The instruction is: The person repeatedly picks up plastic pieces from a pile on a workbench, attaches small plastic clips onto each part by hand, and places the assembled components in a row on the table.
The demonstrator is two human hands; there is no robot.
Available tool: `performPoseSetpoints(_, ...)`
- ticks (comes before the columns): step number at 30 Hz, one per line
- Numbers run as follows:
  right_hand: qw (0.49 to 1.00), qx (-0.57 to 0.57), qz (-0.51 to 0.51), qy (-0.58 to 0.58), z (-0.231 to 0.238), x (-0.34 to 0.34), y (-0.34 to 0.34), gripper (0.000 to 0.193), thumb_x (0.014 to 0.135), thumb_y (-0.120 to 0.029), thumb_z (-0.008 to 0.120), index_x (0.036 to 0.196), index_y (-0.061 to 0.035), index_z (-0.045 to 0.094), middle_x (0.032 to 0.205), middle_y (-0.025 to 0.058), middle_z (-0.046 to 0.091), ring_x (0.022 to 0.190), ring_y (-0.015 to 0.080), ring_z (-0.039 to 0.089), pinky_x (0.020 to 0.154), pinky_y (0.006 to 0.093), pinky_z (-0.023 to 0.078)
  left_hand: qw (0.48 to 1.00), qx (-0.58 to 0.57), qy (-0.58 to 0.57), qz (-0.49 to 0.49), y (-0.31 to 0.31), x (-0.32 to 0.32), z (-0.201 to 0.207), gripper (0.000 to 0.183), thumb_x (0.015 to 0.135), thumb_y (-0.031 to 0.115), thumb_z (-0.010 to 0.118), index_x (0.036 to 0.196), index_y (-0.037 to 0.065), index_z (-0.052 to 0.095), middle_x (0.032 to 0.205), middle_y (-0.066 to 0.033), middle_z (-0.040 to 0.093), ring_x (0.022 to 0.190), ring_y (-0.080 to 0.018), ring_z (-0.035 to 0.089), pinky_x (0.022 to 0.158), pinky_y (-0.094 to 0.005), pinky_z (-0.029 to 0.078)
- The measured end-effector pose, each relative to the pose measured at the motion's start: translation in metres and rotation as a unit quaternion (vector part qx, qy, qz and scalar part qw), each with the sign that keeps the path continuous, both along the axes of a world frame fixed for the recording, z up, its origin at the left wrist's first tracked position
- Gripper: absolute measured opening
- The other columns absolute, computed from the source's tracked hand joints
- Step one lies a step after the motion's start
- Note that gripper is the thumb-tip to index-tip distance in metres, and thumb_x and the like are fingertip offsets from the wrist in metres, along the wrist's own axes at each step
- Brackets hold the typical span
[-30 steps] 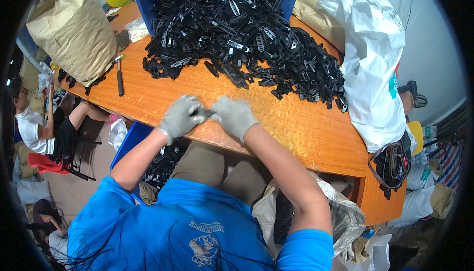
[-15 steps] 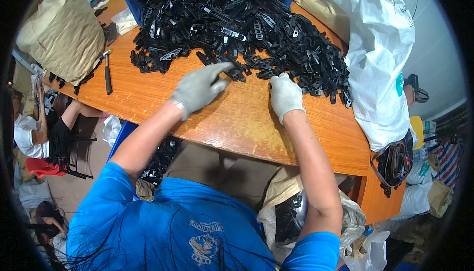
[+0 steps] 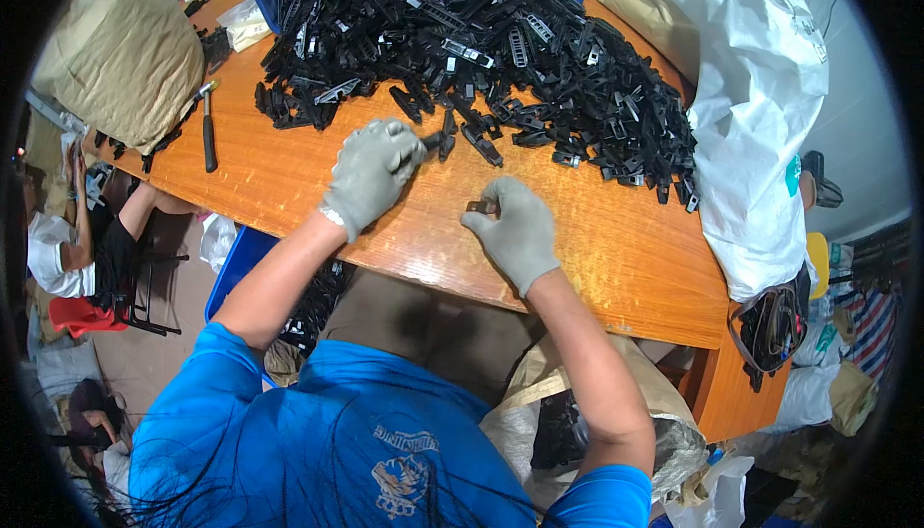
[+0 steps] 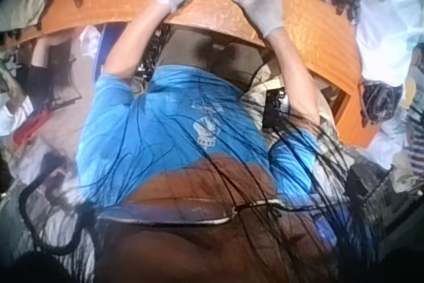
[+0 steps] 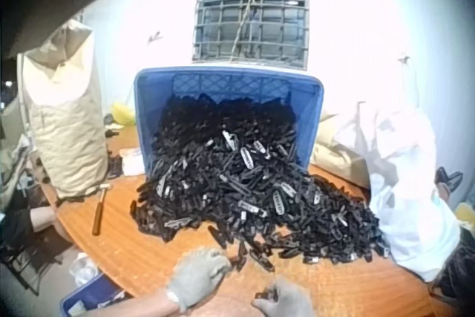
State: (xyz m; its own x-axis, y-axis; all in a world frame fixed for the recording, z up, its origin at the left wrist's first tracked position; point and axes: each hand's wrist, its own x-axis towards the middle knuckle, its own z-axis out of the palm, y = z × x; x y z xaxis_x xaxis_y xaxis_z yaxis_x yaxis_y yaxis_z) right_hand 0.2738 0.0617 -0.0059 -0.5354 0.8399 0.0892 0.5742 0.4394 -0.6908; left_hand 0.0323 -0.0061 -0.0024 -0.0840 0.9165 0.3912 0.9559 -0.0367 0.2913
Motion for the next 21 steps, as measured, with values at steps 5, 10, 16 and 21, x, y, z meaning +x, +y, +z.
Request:
performPoseSetpoints(5, 0.975, 0.111, 0.087, -0.171, 0.013, 0.011, -0.002, 0.024, 0.091, -0.031, 0.083, 0.102, -0.0100, 0.079, 0.104, 0.0153, 0.073, 0.096, 0.0367, 0.075, 0.084, 0.0488, 0.059, 0.991, -0.036, 0.076, -0.108, -0.035, -0.010, -0.008, 0.007, 0.092, 0.011, 0.075, 0.096, 0.015, 0.072, 0.108, -0.0061, 0.072, 0.107, -0.0330, 0.069, 0.089, -0.0449, 0.054)
performPoseSetpoints(10, 0.952, 0.111, 0.116, -0.259, 0.035, 0.000, -0.002, 0.018, 0.094, -0.029, 0.079, 0.102, -0.0125, 0.082, 0.104, 0.0149, 0.074, 0.096, 0.0362, 0.075, 0.085, 0.0488, 0.060, 0.993, -0.041, -0.066, -0.093, -0.043, -0.018, -0.014, 0.012, 0.091, 0.015, 0.078, 0.102, 0.014, 0.072, 0.107, -0.0077, 0.071, 0.107, -0.0330, 0.068, 0.091, -0.0445, 0.053)
performPoseSetpoints(16, 0.987, 0.117, 0.111, -0.029, 0.009, -0.043, -0.007, 0.019, 0.092, -0.026, 0.081, 0.106, -0.0140, 0.083, 0.107, 0.0125, 0.072, 0.098, 0.0330, 0.073, 0.082, 0.0465, 0.059, 0.996, 0.014, -0.081, -0.017, -0.050, -0.010, -0.021, 0.019, 0.090, 0.019, 0.082, 0.107, 0.014, 0.076, 0.104, -0.0087, 0.069, 0.105, -0.0349, 0.065, 0.091, -0.0461, 0.053)
performPoseSetpoints(21, 0.985, 0.130, 0.106, -0.047, -0.008, -0.044, 0.001, 0.020, 0.087, -0.023, 0.085, 0.105, -0.0150, 0.084, 0.103, 0.0098, 0.069, 0.096, 0.0311, 0.071, 0.080, 0.0458, 0.058, 0.995, -0.034, -0.092, -0.016, -0.048, -0.012, -0.022, 0.017, 0.090, 0.023, 0.083, 0.103, 0.014, 0.078, 0.104, -0.0083, 0.069, 0.105, -0.0343, 0.063, 0.090, -0.0468, 0.053)
